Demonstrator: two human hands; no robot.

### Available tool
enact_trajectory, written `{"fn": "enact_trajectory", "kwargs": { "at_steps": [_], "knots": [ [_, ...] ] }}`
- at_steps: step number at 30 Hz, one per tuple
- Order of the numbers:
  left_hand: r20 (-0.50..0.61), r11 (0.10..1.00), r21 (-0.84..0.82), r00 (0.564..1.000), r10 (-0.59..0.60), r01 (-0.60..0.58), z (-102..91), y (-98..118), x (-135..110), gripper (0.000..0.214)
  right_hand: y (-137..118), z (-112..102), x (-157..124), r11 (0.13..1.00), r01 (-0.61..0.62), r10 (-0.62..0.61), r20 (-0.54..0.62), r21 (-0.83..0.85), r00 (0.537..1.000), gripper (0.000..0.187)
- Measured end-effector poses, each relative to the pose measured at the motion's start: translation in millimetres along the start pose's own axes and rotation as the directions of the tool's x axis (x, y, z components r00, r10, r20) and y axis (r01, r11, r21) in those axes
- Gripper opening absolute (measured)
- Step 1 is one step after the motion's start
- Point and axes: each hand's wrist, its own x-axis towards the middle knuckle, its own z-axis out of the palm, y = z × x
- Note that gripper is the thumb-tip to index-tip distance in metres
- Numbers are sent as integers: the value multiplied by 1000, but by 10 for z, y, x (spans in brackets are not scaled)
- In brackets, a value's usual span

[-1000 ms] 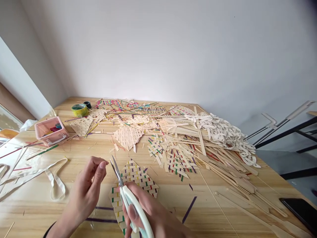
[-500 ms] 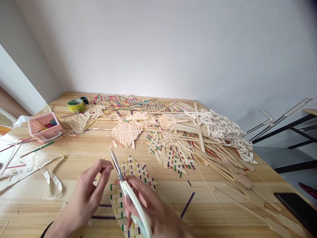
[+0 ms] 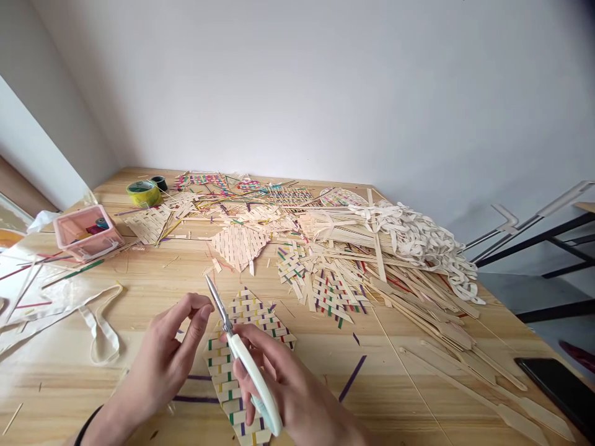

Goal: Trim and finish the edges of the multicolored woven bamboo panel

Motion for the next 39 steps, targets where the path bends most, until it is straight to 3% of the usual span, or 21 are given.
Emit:
{"fn": "enact_trajectory", "kwargs": {
  "at_steps": [4, 11, 17, 28, 39],
  "knots": [
    [10, 1000, 2, 1000, 5, -5, -3, 0, 0, 15, -45, 15, -2, 1000, -17, 17, -15, 1, 1000, 61],
    [52, 999, -18, 998, 34, -33, -22, 3, -27, 14, -117, 2, -22, 998, 36, -35, 38, -49, 999, 46],
    [74, 999, -14, 997, 34, -33, -29, 36, -2, 15, -85, 9, -5, 1000, 30, -30, 61, 5, 998, 54],
    [80, 997, -9, 994, 71, -71, -42, 68, 6, 18, -36, 2, -1, 999, 17, -19, 50, 39, 999, 43],
    [92, 997, -28, 993, 71, -69, -41, 82, 30, 19, -18, -16, 2, 1000, 9, -10, 36, 20, 999, 46]
  ]
}}
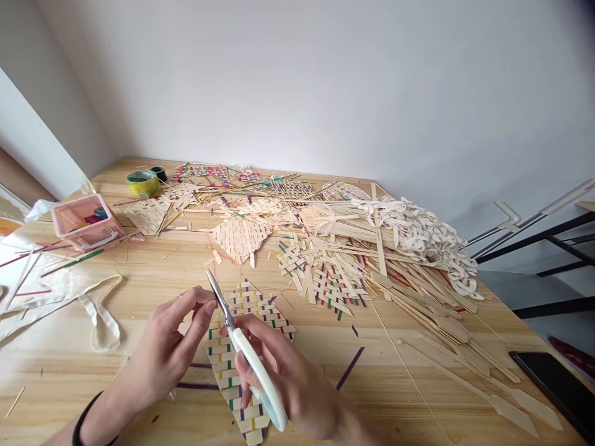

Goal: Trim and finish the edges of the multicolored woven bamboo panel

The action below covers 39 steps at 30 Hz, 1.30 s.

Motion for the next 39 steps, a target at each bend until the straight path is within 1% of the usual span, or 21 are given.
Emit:
{"fn": "enact_trajectory", "kwargs": {
  "at_steps": [12, 21, 25, 31, 34, 36, 38, 39],
  "knots": [
    [5, 1000, 4, 1000, -27, 27, 1, -23, -22, 18, 35, -16, 12, 999, 30, -30, 18, -13, 999, 40],
    [10, 999, -2, 999, -52, 52, -5, -11, -7, 19, 7, 0, 5, 1000, 8, -8, 14, -14, 1000, 45],
    [17, 998, 0, 998, -60, 60, -9, -20, -10, 20, -13, 7, 8, 1000, 6, -6, -5, -9, 1000, 46],
    [12, 998, 5, 998, -61, 61, -7, -23, -21, 18, 18, -1, 16, 1000, 14, -14, 8, 2, 1000, 43],
    [1, 998, 1, 998, -70, 70, -7, -28, -19, 19, 2, -56, 15, 999, 38, -38, -45, -1, 998, 43],
    [-8, 997, -5, 997, -83, 82, -8, -37, -15, 20, -51, -154, 4, 997, 70, -73, -118, -30, 990, 44],
    [-22, 996, -15, 995, -93, 93, -12, -47, -16, 20, -139, -310, -20, 985, 126, -150, -241, -115, 959, 45],
    [-28, 995, -23, 995, -100, 99, -15, -52, -19, 21, -191, -407, -37, 970, 150, -206, -320, -190, 925, 46]
  ]
}}
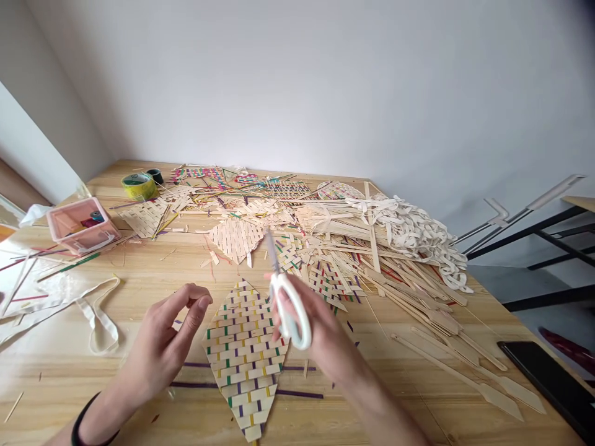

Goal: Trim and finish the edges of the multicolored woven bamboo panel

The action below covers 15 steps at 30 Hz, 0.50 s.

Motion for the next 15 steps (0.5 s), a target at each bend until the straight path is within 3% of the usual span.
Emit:
{"fn": "enact_trajectory", "kwargs": {
  "at_steps": [2, 4, 6, 9, 11, 15],
  "knots": [
    [-7, 1000, -20, 1000, -22, 22, -11, -12, -8, 22, -69, -230, 53, 976, 70, -109, -186, -207, 977, 50],
    [-8, 998, -43, 998, -55, 55, -20, -28, -15, 23, -117, -467, 101, 886, 77, -243, -316, -456, 917, 56],
    [-18, 994, -71, 996, -83, 81, -24, -47, -14, 24, -127, -681, 137, 755, 18, -372, -406, -655, 835, 58],
    [-51, 990, -111, 994, -98, 92, -18, -65, 4, 27, -81, -910, 168, 561, -126, -502, -457, -818, 735, 56],
    [-65, 988, -127, 993, -99, 91, -13, -64, 19, 27, -38, -994, 182, 474, -210, -525, -466, -855, 713, 56],
    [-61, 987, -133, 993, -102, 93, -17, -47, 25, 26, 26, -1058, 216, 393, -325, -484, -494, -860, 722, 53]
  ]
}}
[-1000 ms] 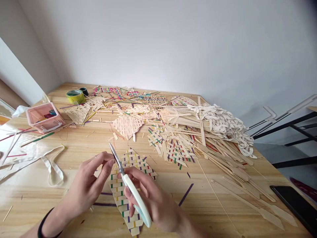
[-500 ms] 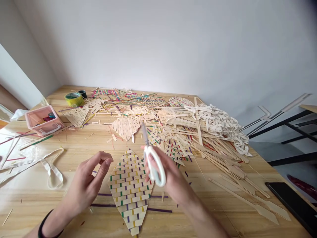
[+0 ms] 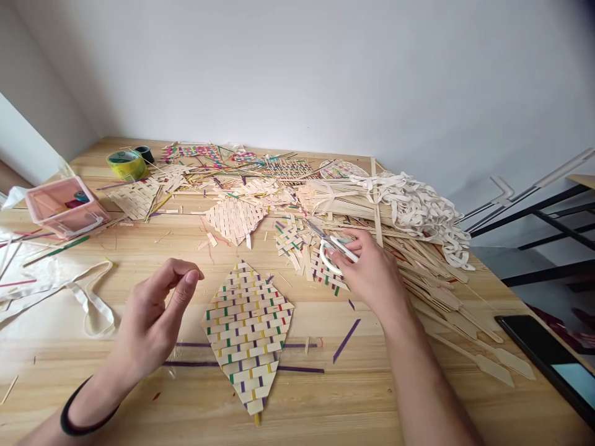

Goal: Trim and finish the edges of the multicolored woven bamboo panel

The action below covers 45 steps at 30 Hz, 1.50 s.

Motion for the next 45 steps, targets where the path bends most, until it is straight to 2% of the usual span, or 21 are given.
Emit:
{"fn": "enact_trajectory", "kwargs": {
  "at_steps": [7, 11, 14, 16, 20, 22, 26, 28, 32, 36, 40, 45],
  "knots": [
    [9, 999, 35, 1000, 6, -6, -9, 9, -24, 23, 100, 102, 16, 998, 61, -62, 80, 10, 995, 30],
    [47, 996, 84, 999, 1, -5, -6, 32, -6, 25, 86, 66, 12, 989, 148, -148, 6, -26, 989, 25],
    [101, 992, 124, 995, -2, -11, 1, 31, 9, 27, -60, 21, -35, 978, 207, -207, -43, -2, 977, 18],
    [140, 989, 146, 990, 9, -30, 12, 11, 19, 27, -218, 19, -107, 962, 263, -265, 18, 76, 964, 14],
    [168, 982, 168, 984, 57, -86, 38, -46, 56, 26, -549, 68, -296, 936, 321, -348, 255, 145, 902, 13],
    [164, 980, 168, 984, 75, -103, 45, -58, 78, 27, -665, 79, -369, 938, 335, -345, 339, 91, 875, 11],
    [163, 978, 158, 980, 110, -136, 46, -46, 91, 26, -826, 41, -441, 907, 408, -333, 420, -102, 844, 16],
    [164, 978, 151, 980, 117, -142, 46, -39, 81, 26, -917, 15, -452, 862, 461, -326, 464, -211, 824, 22],
    [181, 982, 129, 977, 113, -137, 46, -44, 52, 27, -1119, 0, -425, 721, 589, -307, 592, -366, 745, 34],
    [176, 984, 107, 976, 125, -146, 46, -47, 49, 28, -1228, 48, -364, 668, 637, -301, 643, -385, 704, 33],
    [161, 987, 86, 979, 122, -137, 50, -34, 61, 30, -1237, 123, -374, 634, 657, -300, 654, -408, 695, 30],
    [153, 986, 77, 979, 133, -146, 44, -33, 44, 31, -1214, 120, -351, 626, 685, -322, 677, -373, 662, 30]
  ]
}}
